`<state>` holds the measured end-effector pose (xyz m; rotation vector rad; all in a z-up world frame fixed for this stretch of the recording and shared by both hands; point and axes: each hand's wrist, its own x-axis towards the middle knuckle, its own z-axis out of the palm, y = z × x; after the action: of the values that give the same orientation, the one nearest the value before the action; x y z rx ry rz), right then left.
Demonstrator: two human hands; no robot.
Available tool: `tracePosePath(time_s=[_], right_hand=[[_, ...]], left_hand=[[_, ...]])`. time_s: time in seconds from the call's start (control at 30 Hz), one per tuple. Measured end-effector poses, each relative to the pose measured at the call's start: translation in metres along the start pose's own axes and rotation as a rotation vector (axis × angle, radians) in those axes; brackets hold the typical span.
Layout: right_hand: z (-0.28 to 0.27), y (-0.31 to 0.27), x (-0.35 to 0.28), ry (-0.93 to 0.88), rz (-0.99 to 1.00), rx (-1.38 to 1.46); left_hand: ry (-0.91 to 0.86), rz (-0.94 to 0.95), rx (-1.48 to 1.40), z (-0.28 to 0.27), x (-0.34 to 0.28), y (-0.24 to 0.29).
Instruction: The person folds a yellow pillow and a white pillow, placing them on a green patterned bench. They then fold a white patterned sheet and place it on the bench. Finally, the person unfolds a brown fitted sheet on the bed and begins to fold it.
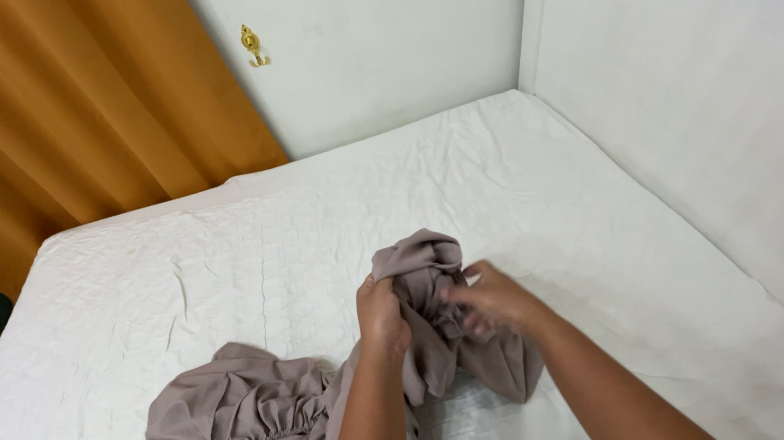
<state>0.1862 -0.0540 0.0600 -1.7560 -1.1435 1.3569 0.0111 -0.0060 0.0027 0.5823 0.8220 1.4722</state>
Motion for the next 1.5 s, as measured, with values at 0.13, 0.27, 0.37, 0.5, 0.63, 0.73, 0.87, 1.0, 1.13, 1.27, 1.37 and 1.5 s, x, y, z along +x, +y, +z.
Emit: tracePosePath(time_s=[0.13,0.27,0.37,0.5,0.63,0.73,0.87,1.0,1.13,1.27,1.37,1.5], right_hand=[[0.012,0.036,0.034,-0.088,0.037,0.048],[-0.005,0.079,0.097,-0.032,-0.001,0.156],[-0.017,0.059,0.074,-0.088,-0.086,0.386],[-0.027,0.016,0.031,-0.198,-0.204,0.777],[-0.028,-0.017,0.000,-0.295,-0.224,0.997],[-0.027,-0.011,0.011,-0.382,-0.298,1.009],[-0.030,-0.018,0.004,-0.448,-0.383,1.028],[-0.055,-0.043,-0.023,-0.432,-0.535,1.084],[-0.078,-0.057,-0.039,-0.300,-0.674,1.170],[-0.080,-0.045,-0.017,-0.262,-0.680,1.178],[-0.082,-0.011,0.027,-0.340,-0.599,1.135],[-0.071,-0.026,0.010,-0.219,-0.481,1.121]], left_hand=[[-0.099,-0.037,-0.030,0.025,-0.027,0.032],[-0.147,-0.008,-0.065,0.038,-0.045,0.064],[-0.191,0.099,-0.040,0.038,-0.048,0.084],[-0.218,0.191,-0.019,0.027,-0.028,0.089],[-0.282,0.282,0.811,0.013,-0.016,0.043],[-0.394,0.178,1.051,-0.001,-0.015,-0.011],[-0.351,0.068,1.313,-0.020,-0.008,-0.061],[-0.219,-0.126,1.520,-0.084,0.017,-0.100],[-0.245,-0.191,1.643,-0.164,0.056,-0.139],[0.038,-0.126,1.338,-0.186,0.077,-0.121],[0.295,0.138,1.135,-0.135,0.065,-0.035],[0.414,0.586,0.839,-0.073,0.022,0.059]])
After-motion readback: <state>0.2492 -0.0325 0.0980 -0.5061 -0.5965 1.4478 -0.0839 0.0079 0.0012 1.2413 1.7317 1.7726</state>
